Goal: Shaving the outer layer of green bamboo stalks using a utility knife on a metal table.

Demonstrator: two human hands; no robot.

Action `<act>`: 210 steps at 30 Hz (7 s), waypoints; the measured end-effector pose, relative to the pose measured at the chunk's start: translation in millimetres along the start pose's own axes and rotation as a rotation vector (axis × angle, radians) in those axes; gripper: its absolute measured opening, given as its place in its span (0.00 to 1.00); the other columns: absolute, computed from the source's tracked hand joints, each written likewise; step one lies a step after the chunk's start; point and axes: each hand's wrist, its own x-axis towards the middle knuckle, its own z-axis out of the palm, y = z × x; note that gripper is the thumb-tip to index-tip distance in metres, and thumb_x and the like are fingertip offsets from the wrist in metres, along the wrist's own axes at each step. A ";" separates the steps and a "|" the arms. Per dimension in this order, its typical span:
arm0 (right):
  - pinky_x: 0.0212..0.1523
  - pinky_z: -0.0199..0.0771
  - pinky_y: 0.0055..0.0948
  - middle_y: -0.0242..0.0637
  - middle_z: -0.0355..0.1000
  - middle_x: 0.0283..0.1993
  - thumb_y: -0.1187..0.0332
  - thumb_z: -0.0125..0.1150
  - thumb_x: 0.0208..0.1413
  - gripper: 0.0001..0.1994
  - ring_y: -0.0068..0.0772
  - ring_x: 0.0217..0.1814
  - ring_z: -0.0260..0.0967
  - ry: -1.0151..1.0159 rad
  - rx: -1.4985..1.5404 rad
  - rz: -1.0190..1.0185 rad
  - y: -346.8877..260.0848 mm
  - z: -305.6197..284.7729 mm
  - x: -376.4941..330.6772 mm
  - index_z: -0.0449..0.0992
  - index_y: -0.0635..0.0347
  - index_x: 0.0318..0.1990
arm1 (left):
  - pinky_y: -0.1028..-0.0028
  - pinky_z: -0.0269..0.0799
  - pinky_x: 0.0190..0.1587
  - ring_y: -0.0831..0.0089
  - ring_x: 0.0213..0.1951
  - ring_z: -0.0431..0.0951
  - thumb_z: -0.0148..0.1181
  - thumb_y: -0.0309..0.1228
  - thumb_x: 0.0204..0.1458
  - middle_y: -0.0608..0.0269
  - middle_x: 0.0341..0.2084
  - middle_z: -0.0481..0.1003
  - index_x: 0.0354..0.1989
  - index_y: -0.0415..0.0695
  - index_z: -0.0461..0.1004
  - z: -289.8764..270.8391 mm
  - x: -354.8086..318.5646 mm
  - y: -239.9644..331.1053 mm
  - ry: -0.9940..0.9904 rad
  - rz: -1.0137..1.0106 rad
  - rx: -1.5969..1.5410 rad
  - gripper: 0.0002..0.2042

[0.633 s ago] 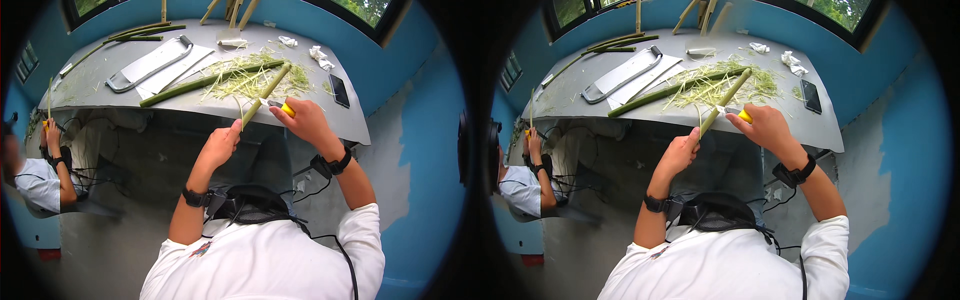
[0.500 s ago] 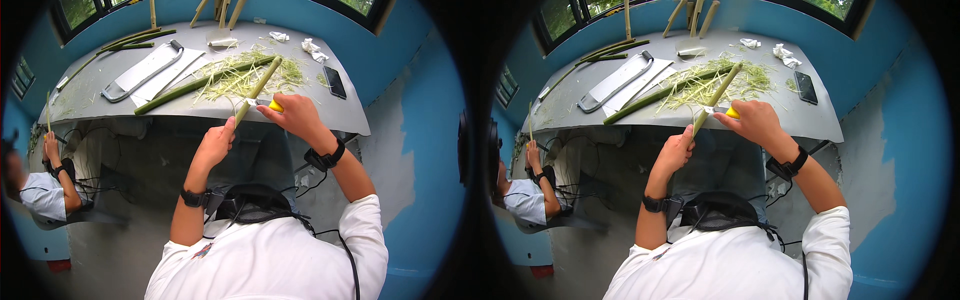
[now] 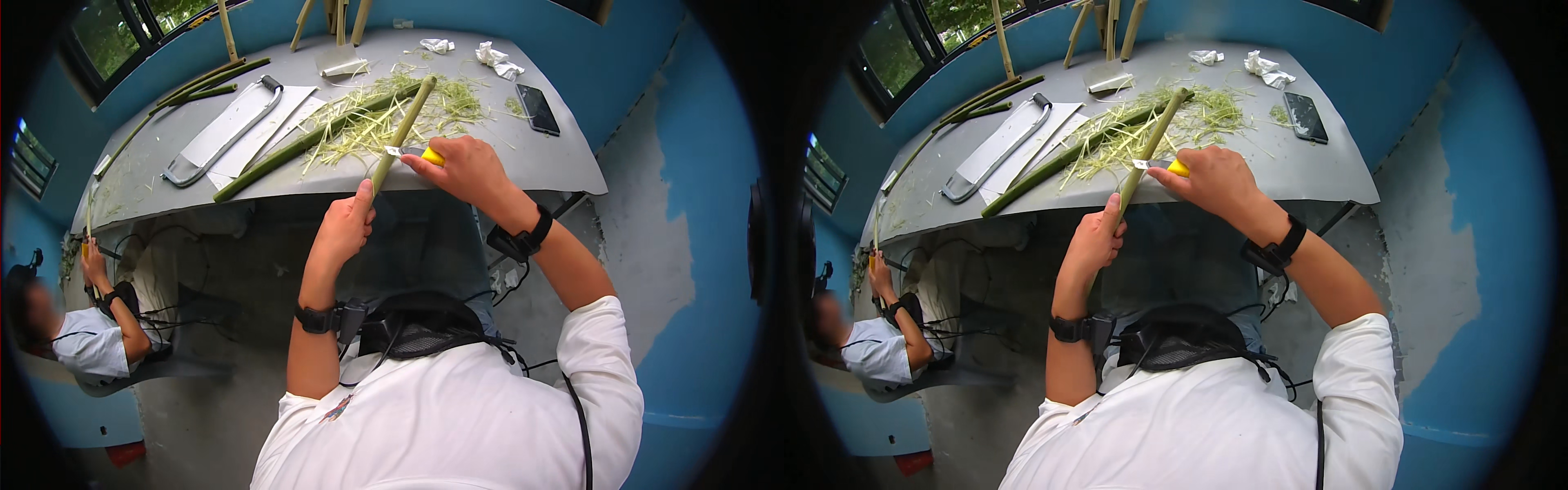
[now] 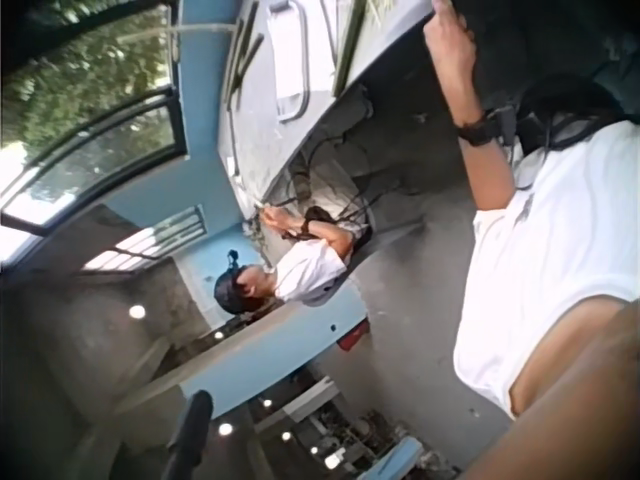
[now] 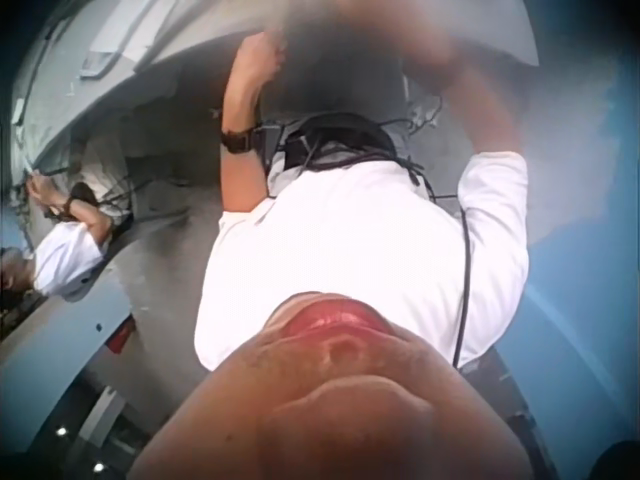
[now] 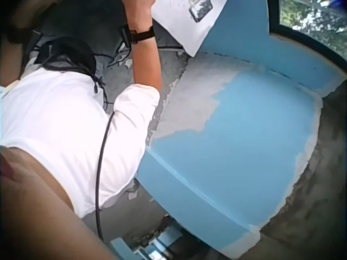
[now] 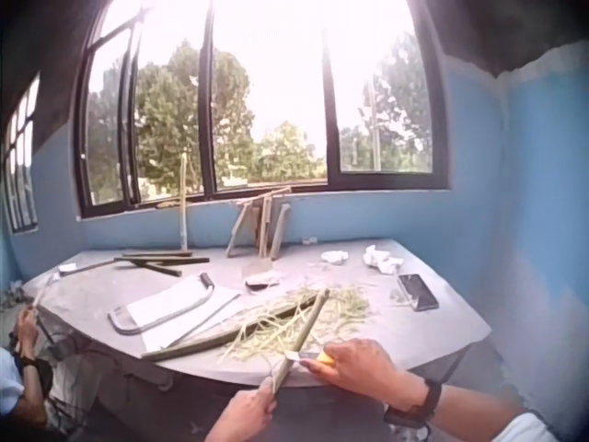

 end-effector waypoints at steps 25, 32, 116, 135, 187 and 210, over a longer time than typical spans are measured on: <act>0.29 0.79 0.54 0.50 0.77 0.22 0.33 0.66 0.67 0.34 0.61 0.28 0.80 0.018 0.005 0.021 7.9 14.2 5.3 0.79 0.59 0.27 | 0.78 0.52 0.21 0.86 0.17 0.58 0.49 0.72 0.71 0.77 0.18 0.61 0.27 0.51 0.66 2.3 1.0 -1.2 0.010 0.007 -0.025 0.35; 0.33 0.80 0.57 0.53 0.79 0.26 0.33 0.61 0.70 0.34 0.63 0.32 0.82 -0.018 -0.099 0.206 38.8 -3.7 11.4 0.77 0.59 0.29 | 0.78 0.51 0.20 0.86 0.17 0.57 0.48 0.72 0.70 0.78 0.17 0.60 0.26 0.51 0.66 -0.1 -6.3 -3.8 0.007 -0.021 -0.035 0.35; 0.49 0.82 0.48 0.44 0.83 0.47 0.61 0.76 0.64 0.15 0.56 0.49 0.83 0.095 0.034 -0.095 11.2 -18.3 114.6 0.83 0.60 0.50 | 0.71 0.67 0.25 0.78 0.21 0.68 0.47 0.70 0.73 0.69 0.18 0.68 0.24 0.42 0.72 -22.7 1.4 -14.1 0.108 0.110 0.053 0.40; 0.27 0.72 0.24 0.29 0.79 0.32 0.68 0.72 0.69 0.08 0.20 0.26 0.74 -0.089 0.849 0.267 50.5 -10.6 141.7 0.85 0.65 0.42 | 0.70 0.66 0.26 0.76 0.20 0.69 0.47 0.69 0.73 0.67 0.18 0.69 0.26 0.41 0.74 -23.9 3.3 -17.3 0.082 0.084 0.066 0.39; 0.30 0.76 0.50 0.44 0.75 0.21 0.29 0.62 0.67 0.34 0.55 0.26 0.78 0.007 0.135 0.011 32.3 26.4 -1.8 0.80 0.55 0.27 | 0.74 0.60 0.22 0.80 0.18 0.66 0.41 0.68 0.75 0.70 0.17 0.66 0.30 0.43 0.73 35.0 23.0 -17.9 0.282 0.142 0.217 0.38; 0.32 0.82 0.50 0.46 0.80 0.25 0.27 0.57 0.68 0.36 0.54 0.30 0.84 0.125 0.004 -0.055 33.6 30.6 -23.6 0.84 0.54 0.30 | 0.76 0.50 0.20 0.85 0.16 0.57 0.43 0.73 0.71 0.78 0.18 0.60 0.31 0.50 0.70 46.5 -4.8 -8.2 0.173 -0.078 0.042 0.36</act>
